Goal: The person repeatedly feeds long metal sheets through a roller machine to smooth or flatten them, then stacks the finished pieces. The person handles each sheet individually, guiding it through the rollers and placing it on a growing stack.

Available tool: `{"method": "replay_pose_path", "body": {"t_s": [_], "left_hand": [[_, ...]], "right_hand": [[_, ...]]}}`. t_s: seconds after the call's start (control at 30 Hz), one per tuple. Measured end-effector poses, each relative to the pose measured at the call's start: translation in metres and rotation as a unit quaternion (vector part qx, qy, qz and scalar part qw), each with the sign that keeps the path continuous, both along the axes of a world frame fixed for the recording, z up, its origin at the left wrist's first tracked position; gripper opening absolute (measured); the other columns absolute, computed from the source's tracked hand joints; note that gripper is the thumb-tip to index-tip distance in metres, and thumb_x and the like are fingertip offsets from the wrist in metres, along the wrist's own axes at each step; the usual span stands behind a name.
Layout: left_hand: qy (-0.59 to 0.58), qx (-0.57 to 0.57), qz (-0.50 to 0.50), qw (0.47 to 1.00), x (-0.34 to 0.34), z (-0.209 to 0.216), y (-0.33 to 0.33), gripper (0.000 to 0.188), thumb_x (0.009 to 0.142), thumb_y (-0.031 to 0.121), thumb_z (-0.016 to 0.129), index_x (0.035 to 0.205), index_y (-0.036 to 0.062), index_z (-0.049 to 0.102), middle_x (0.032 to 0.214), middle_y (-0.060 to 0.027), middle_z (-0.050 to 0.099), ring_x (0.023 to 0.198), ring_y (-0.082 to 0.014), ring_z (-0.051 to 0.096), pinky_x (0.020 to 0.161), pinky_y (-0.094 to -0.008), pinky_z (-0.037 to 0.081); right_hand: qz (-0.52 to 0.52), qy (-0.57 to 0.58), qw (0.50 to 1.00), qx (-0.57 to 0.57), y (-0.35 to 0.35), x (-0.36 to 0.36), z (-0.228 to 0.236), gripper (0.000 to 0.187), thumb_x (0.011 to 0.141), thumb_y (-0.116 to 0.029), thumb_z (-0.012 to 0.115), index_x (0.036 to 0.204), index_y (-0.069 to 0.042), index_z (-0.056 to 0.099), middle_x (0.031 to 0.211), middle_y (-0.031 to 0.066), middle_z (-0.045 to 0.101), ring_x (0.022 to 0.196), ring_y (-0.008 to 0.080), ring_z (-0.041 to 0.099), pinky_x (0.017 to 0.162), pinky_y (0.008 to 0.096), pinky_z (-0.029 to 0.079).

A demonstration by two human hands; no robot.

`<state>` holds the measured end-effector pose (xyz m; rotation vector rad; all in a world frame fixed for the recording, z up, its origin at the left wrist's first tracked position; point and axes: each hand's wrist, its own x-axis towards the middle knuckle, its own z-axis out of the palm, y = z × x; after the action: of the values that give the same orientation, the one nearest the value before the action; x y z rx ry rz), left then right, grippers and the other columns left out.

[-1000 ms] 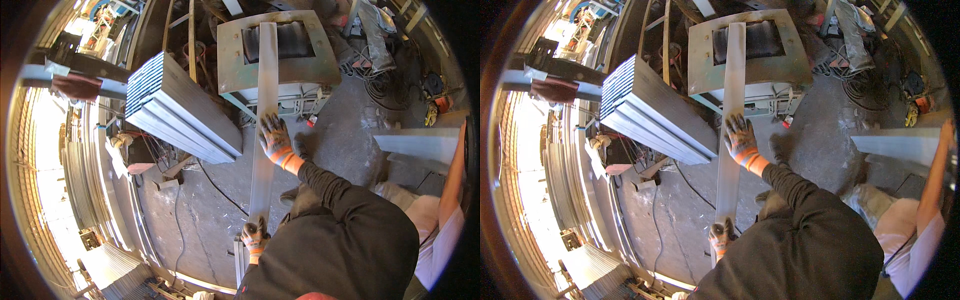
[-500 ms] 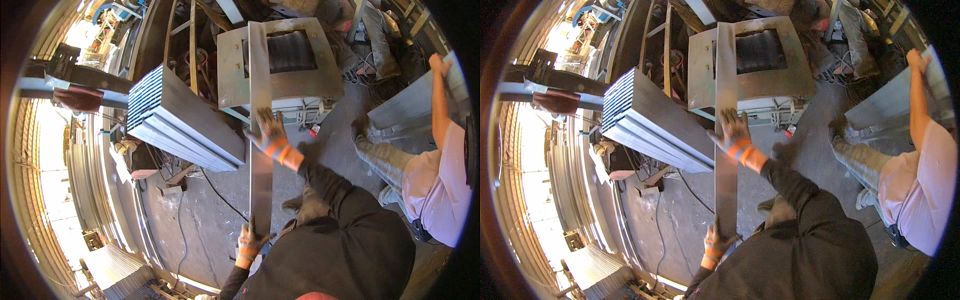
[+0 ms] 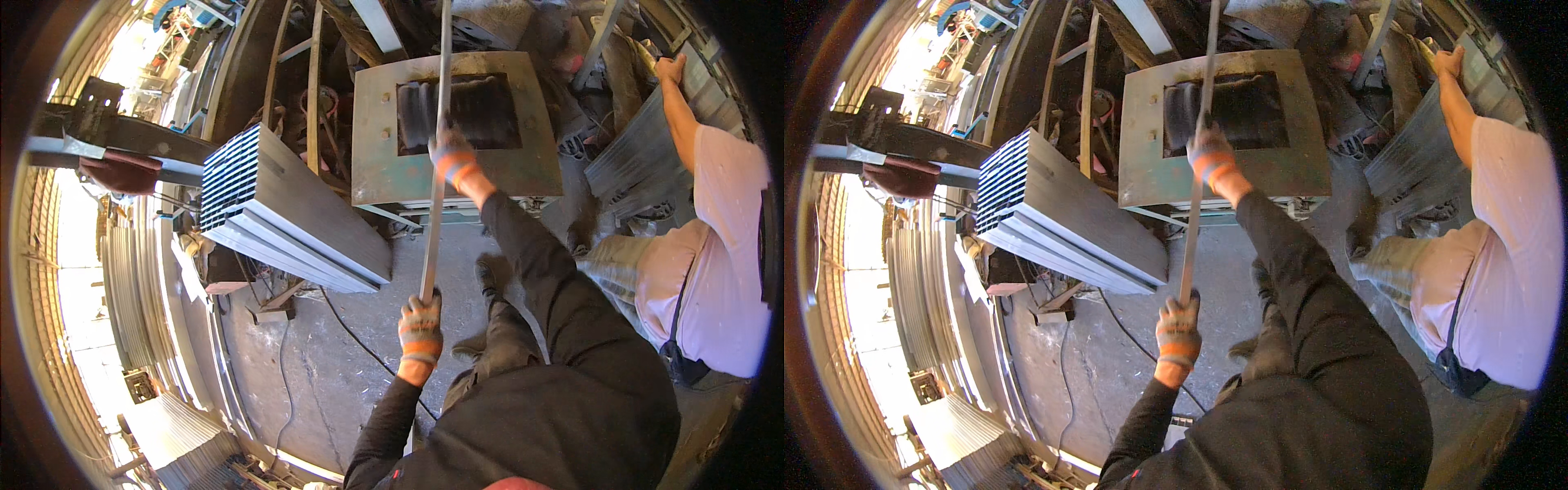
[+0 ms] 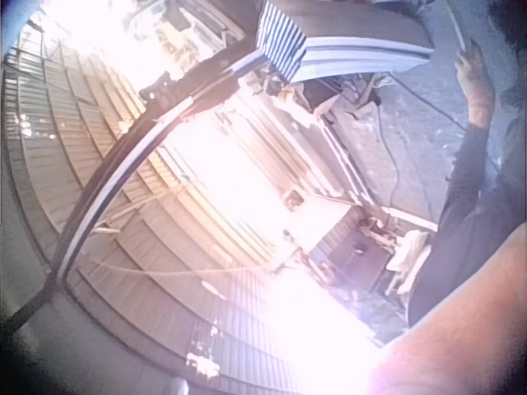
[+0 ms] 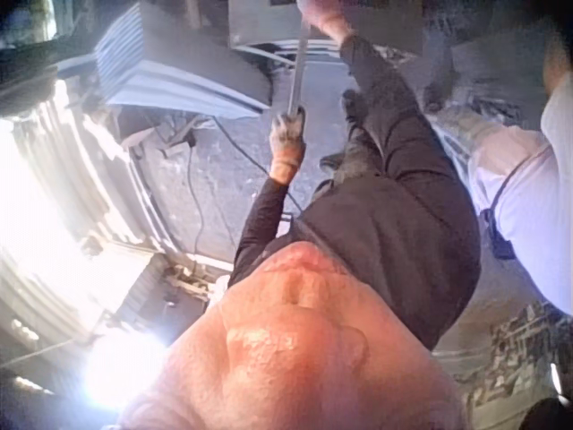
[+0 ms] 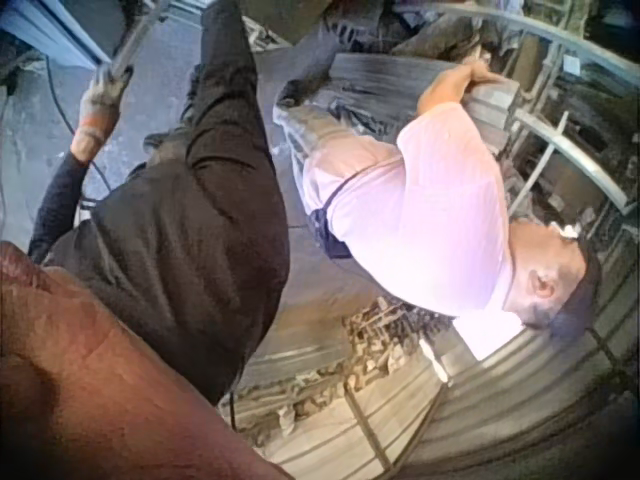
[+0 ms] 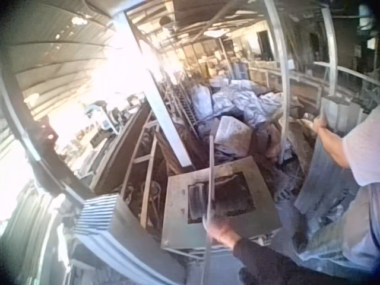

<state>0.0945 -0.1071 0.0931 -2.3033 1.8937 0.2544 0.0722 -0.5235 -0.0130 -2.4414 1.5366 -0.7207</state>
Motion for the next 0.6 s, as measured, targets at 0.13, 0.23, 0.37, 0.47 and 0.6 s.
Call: {"method": "replay_pose_path", "body": {"t_s": [0.13, 0.23, 0.37, 0.47, 0.6], "left_hand": [[0.028, 0.069, -0.014, 0.997, -0.005, -0.003, 0.148, 0.054, 0.089, 0.008, 0.07, 0.141, 0.0211, 0.068, 0.121, -0.0181, 0.062, 0.1, -0.0411, 0.07, 0.073, -0.0474, 0.067], [0.024, 0.101, -0.022, 0.994, -0.009, -0.015, 0.273, 0.046, 0.095, 0.011, 0.068, 0.139, 0.0235, 0.068, 0.121, -0.0185, 0.061, 0.1, -0.0422, 0.072, 0.071, -0.0472, 0.068], [0.053, 0.126, -0.037, 0.99, -0.011, -0.07, 0.427, 0.037, 0.1, 0.016, 0.068, 0.136, 0.0259, 0.069, 0.122, -0.0176, 0.061, 0.098, -0.0411, 0.074, 0.068, -0.0458, 0.068], [0.055, 0.107, -0.082, 0.989, -0.011, -0.099, 0.533, 0.033, 0.104, 0.02, 0.064, 0.135, 0.0273, 0.069, 0.122, -0.0146, 0.061, 0.096, -0.0397, 0.074, 0.066, -0.0461, 0.068], [0.103, 0.159, 0.059, 0.98, -0.031, -0.089, 0.599, 0.032, 0.106, 0.026, 0.062, 0.136, 0.0312, 0.071, 0.126, -0.0098, 0.063, 0.095, -0.0375, 0.075, 0.07, -0.0525, 0.066]], "right_hand": [[-0.006, -0.106, 0.978, 0.178, 0.169, -0.009, -0.009, 0.056, 0.11, -0.039, 0.061, 0.15, 0.001, 0.056, 0.117, 0.0285, 0.076, 0.104, 0.048, 0.076, 0.087, 0.06, 0.06], [-0.012, -0.134, 0.977, 0.166, 0.291, -0.02, 0.0, 0.052, 0.111, -0.041, 0.06, 0.145, -0.002, 0.059, 0.112, 0.0257, 0.077, 0.092, 0.0458, 0.078, 0.074, 0.0579, 0.062], [0.013, -0.023, 0.987, 0.159, 0.41, -0.028, -0.007, 0.042, 0.111, -0.043, 0.06, 0.122, -0.004, 0.068, 0.108, 0.0209, 0.078, 0.079, 0.0407, 0.079, 0.068, 0.0545, 0.063], [0.067, -0.006, 0.982, 0.176, 0.501, -0.045, -0.014, 0.047, 0.112, -0.045, 0.06, 0.124, -0.001, 0.069, 0.113, 0.024, 0.078, 0.093, 0.042, 0.079, 0.079, 0.0537, 0.064], [0.091, -0.124, 0.941, 0.301, 0.573, -0.059, 0.03, 0.085, 0.113, -0.041, 0.062, 0.174, 0.005, 0.026, 0.123, 0.0302, 0.076, 0.106, 0.0486, 0.076, 0.091, 0.0541, 0.062]]}}
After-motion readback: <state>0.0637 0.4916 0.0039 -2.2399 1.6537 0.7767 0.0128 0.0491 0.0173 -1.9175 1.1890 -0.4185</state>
